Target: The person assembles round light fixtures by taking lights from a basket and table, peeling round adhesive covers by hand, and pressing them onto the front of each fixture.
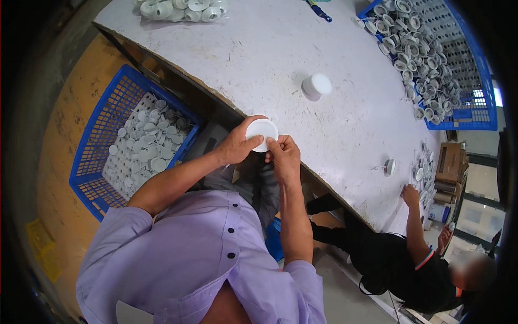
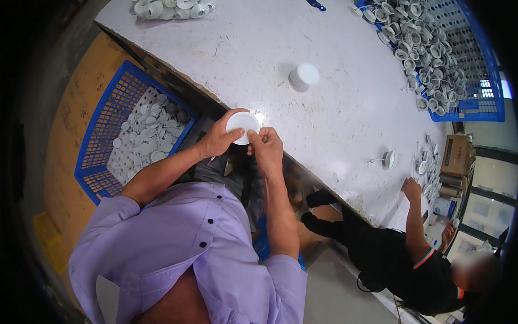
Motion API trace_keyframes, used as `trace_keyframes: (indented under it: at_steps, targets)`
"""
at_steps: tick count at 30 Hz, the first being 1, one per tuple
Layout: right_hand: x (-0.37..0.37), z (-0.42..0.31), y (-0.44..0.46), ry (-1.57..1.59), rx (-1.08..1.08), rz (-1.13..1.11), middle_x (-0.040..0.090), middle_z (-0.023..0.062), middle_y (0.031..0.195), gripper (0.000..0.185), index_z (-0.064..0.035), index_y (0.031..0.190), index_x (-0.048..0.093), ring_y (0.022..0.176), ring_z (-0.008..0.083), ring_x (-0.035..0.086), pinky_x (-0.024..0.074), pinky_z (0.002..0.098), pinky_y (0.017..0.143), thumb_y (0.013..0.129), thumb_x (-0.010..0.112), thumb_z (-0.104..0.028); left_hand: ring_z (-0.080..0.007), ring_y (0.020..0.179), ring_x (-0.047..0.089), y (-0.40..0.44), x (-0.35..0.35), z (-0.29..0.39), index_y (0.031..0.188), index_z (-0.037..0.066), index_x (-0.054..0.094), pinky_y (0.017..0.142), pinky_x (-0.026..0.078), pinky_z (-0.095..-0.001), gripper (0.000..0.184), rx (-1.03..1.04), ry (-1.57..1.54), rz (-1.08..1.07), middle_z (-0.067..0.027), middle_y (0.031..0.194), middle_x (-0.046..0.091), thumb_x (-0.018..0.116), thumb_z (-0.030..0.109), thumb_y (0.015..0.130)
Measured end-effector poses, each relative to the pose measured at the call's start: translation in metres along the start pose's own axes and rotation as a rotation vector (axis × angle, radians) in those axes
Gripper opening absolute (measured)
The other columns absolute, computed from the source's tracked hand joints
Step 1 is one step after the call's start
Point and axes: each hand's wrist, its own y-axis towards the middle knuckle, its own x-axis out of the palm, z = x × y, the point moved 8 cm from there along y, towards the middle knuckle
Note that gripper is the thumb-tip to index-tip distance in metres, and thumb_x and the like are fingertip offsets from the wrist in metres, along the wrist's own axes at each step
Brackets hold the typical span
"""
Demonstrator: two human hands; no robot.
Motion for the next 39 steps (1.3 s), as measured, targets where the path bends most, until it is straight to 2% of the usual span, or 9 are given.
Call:
trace_keyframes:
  at_steps: [18,21,28,29,32,34,36,37,39]
  targets:
    - [-0.004,-0.005,-0.005,0.009,-0.003,0.031,0.054,0.0022,0.063,0.02,-0.0057,0.079,0.048,0.049,0.0069,0.051,0.0433,0.0192,0.043,0.084,0.065,-0.015,-0.0174,0.107,0.051,-0.002,0.008,0.0,0.129,0.003,0.036,0.091,0.043,-0.0309,0.043,-0.013,0.03,-0.062,-0.0117,0.114,0.053,0.05,0.011,0.09]
    - [-0.006,-0.001,-0.006,-0.015,-0.008,0.036,0.053,0.0019,0.063,0.021,-0.0058,0.079,0.047,0.048,0.0066,0.05,0.0422,0.0187,0.042,0.083,0.066,-0.015,-0.0248,0.102,0.057,-0.005,0.007,0.002,0.127,0.004,0.038,0.086,0.045,-0.0344,0.043,0.007,0.1,-0.023,-0.018,0.109,0.057,0.052,0.015,0.087]
    - [-0.013,-0.013,-0.011,-0.099,-0.046,0.083,0.055,0.0012,0.065,0.02,-0.0051,0.083,0.049,0.052,0.0064,0.051,0.0427,0.0194,0.045,0.083,0.066,-0.016,-0.0158,0.096,0.056,0.002,0.003,0.015,0.122,0.006,0.048,0.085,0.045,-0.0314,0.051,0.075,0.129,0.006,-0.0121,0.104,0.059,0.065,0.011,0.074]
    - [-0.02,-0.023,-0.011,-0.092,-0.067,0.084,0.056,0.0008,0.068,0.019,-0.004,0.088,0.052,0.055,0.0066,0.052,0.0434,0.0207,0.049,0.083,0.065,-0.016,-0.0155,0.097,0.056,0.001,-0.004,0.021,0.119,0.006,0.05,0.085,0.045,-0.0309,0.05,-0.017,0.137,0.051,-0.0106,0.105,0.059,0.065,0.009,0.072]
    - [-0.107,-0.062,-0.017,-0.172,-0.216,0.429,0.057,0.0031,0.075,0.022,-0.0019,0.096,0.054,0.064,0.0083,0.054,0.0438,0.0222,0.051,0.083,0.065,-0.016,-0.0147,0.097,0.055,-0.009,-0.056,0.016,0.117,0.003,0.052,0.087,0.044,-0.0295,0.04,0.025,0.21,0.252,-0.0086,0.107,0.059,0.061,0.005,0.078]
    - [-0.213,-0.078,-0.02,-0.382,-0.498,0.818,0.057,0.0061,0.084,0.026,-0.0003,0.101,0.055,0.071,0.0111,0.053,0.045,0.0238,0.056,0.083,0.065,-0.016,-0.0151,0.101,0.054,-0.026,-0.106,-0.002,0.116,0.0,0.052,0.09,0.042,-0.0286,0.031,-0.014,0.181,0.405,-0.0082,0.109,0.058,0.053,0.009,0.086]
    - [-0.275,-0.109,-0.05,-0.562,-0.467,1.214,0.054,0.0112,0.099,0.042,0.0028,0.111,0.052,0.077,0.0161,0.054,0.0468,0.0268,0.069,0.079,0.069,-0.02,-0.0199,0.101,0.056,-0.054,-0.158,-0.056,0.124,0.0,0.044,0.079,0.049,-0.0291,0.034,-0.195,-0.12,0.512,-0.0094,0.11,0.057,0.045,0.017,0.094]
    - [-0.323,-0.103,-0.052,-0.613,-0.491,1.34,0.053,0.0152,0.107,0.059,0.0037,0.118,0.048,0.087,0.024,0.056,0.0472,0.0329,0.078,0.075,0.071,-0.028,-0.021,0.094,0.06,-0.065,-0.177,-0.069,0.126,0.002,0.041,0.068,0.051,-0.0283,0.036,-0.215,-0.159,0.524,-0.0099,0.11,0.057,0.041,0.021,0.095]
    - [-0.384,-0.096,-0.05,-0.689,-0.318,1.483,0.053,0.0179,0.113,0.07,0.0036,0.123,0.044,0.096,0.0295,0.055,0.0445,0.0368,0.086,0.071,0.072,-0.035,-0.02,0.086,0.064,-0.097,-0.214,-0.104,0.13,0.005,0.037,0.059,0.045,-0.0238,0.039,-0.322,-0.194,0.598,-0.0096,0.111,0.056,0.044,0.016,0.093]
